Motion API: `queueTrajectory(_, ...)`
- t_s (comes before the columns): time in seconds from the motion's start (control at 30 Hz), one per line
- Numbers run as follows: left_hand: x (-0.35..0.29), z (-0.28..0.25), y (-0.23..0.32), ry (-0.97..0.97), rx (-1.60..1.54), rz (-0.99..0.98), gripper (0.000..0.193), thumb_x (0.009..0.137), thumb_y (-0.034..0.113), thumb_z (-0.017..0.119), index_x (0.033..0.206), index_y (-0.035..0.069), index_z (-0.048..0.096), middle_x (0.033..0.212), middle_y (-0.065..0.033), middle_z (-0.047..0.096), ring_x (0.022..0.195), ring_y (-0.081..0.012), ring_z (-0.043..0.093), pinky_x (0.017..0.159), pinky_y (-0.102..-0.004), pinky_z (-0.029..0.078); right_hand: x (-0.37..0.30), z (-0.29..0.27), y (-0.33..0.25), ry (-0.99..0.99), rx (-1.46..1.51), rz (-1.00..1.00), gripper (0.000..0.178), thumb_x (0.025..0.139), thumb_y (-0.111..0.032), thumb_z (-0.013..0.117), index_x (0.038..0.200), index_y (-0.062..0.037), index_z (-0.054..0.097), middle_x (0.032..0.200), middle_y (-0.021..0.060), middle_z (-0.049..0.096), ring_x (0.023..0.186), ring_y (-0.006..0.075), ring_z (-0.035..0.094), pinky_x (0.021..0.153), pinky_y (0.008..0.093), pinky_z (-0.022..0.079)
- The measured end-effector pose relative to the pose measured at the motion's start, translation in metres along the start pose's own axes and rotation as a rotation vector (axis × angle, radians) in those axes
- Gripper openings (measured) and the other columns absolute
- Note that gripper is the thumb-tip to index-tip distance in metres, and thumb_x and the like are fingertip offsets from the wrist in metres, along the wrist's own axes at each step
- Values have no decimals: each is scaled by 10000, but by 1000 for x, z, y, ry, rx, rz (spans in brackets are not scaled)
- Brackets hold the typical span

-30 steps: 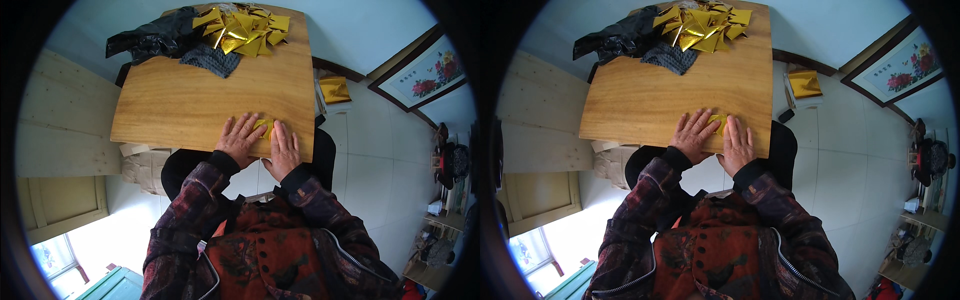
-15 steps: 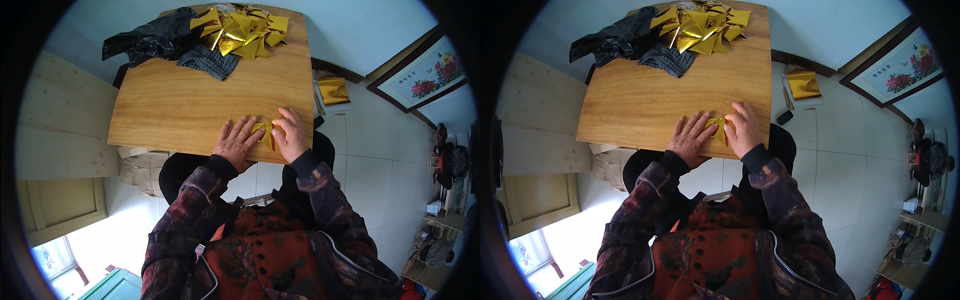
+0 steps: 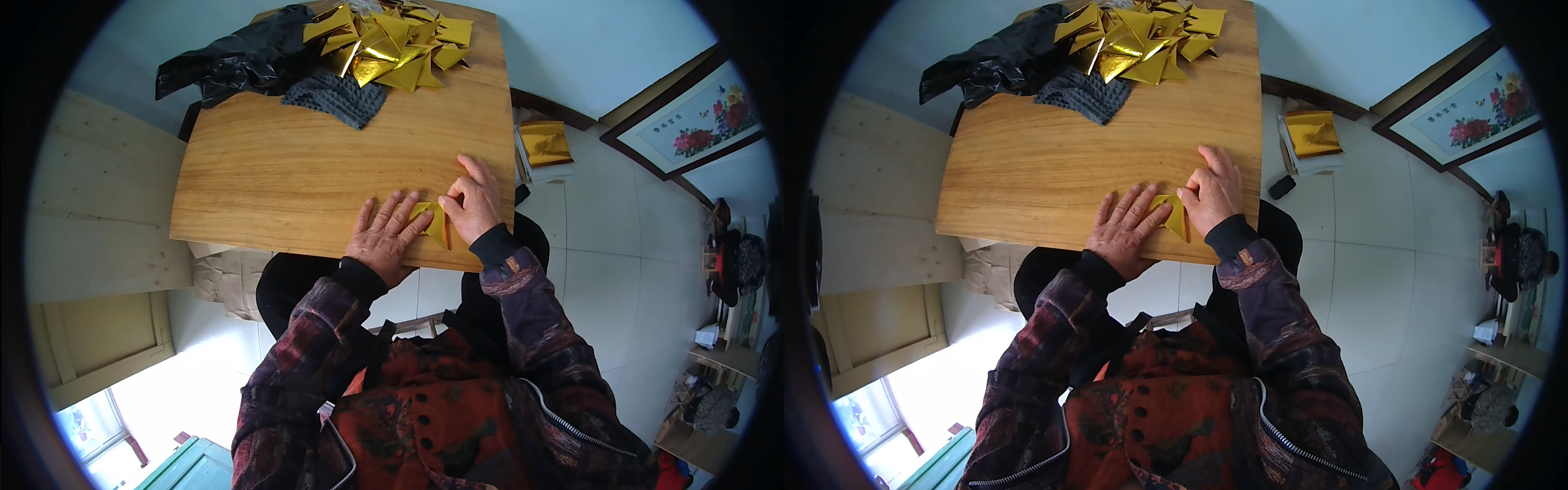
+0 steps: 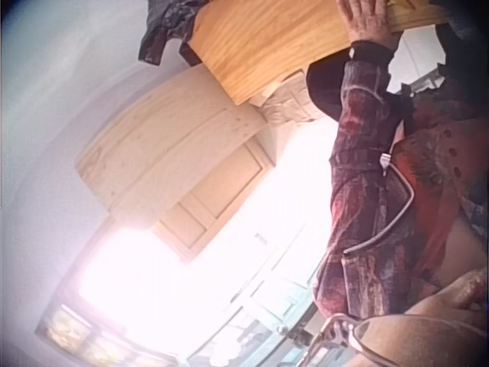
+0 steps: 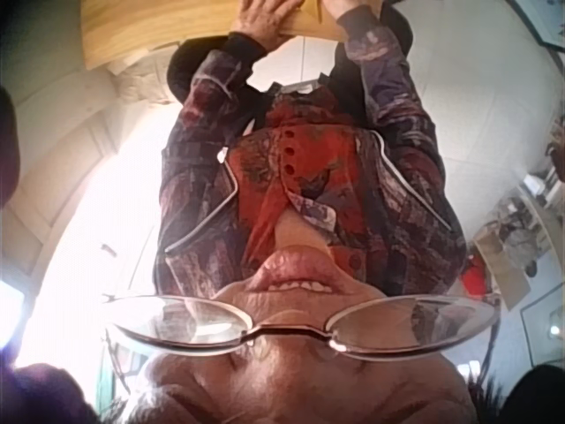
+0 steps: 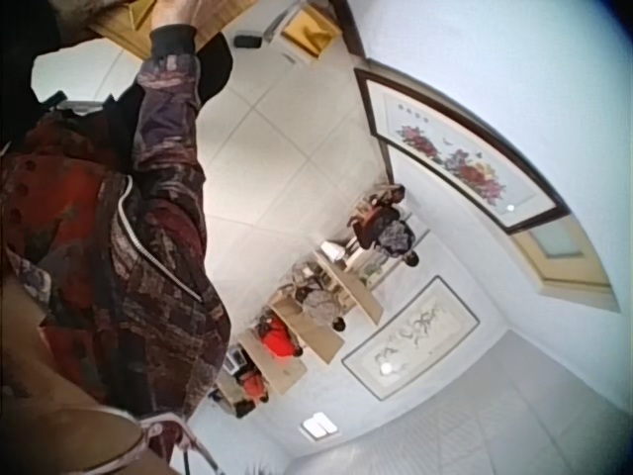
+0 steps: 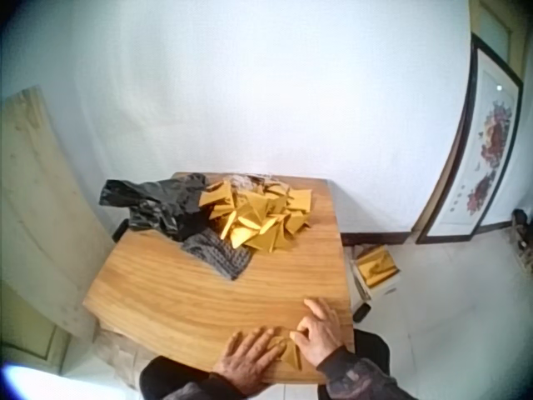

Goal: The person folds a gold-colored sheet of paper into a triangular packet by hand, pressing creases and tucking flaps. They repeat the process with additional sheets, stacking the finished packets on the table.

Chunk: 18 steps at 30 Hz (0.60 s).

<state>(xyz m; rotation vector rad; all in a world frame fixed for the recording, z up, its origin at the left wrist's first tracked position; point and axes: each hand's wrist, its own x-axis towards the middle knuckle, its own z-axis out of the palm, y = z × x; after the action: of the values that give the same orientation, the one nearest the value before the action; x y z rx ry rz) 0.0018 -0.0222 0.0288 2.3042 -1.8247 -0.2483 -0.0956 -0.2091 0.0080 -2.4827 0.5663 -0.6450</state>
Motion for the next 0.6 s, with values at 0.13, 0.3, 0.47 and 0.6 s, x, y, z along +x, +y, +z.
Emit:
queueTrajectory(0.13, 0, 1, -1, 7, -1, 1, 964, 655, 369, 810, 1475, 267, 312, 1569, -53, 231, 1447, -268, 223, 1151, -533, 166, 1, 0, -1, -19, -23, 26, 209, 735, -135, 743, 698, -84, 544, 1399, 134, 454, 1321, 363, 365, 1066, 496, 282)
queueTrajectory(0.3, 0, 2, 0, 24, -3, 0, 958, 653, 363, 812, 1470, 262, 321, 1566, -53, 239, 1443, -270, 231, 1149, -536, 173, 1, 3, -1, -42, -100, 85, 193, 753, -145, 722, 724, -94, 538, 1409, 110, 442, 1328, 330, 366, 1063, 509, 278)
queueTrajectory(0.47, -1, 1, -1, 39, -1, 7, 943, 660, 368, 808, 1465, 256, 328, 1565, -51, 239, 1444, -269, 226, 1146, -542, 177, -1, 2, 4, 0, -43, 6, 161, 760, -142, 717, 781, -97, 564, 1406, 113, 442, 1322, 346, 366, 1056, 509, 282)
queueTrajectory(0.6, -1, 3, -1, 46, 15, 4, 939, 668, 375, 805, 1466, 257, 326, 1566, -49, 237, 1446, -266, 223, 1147, -542, 176, -18, -6, 2, -33, -35, -22, 240, 773, -140, 710, 977, -117, 585, 1415, 124, 423, 1342, 370, 339, 1092, 510, 254)
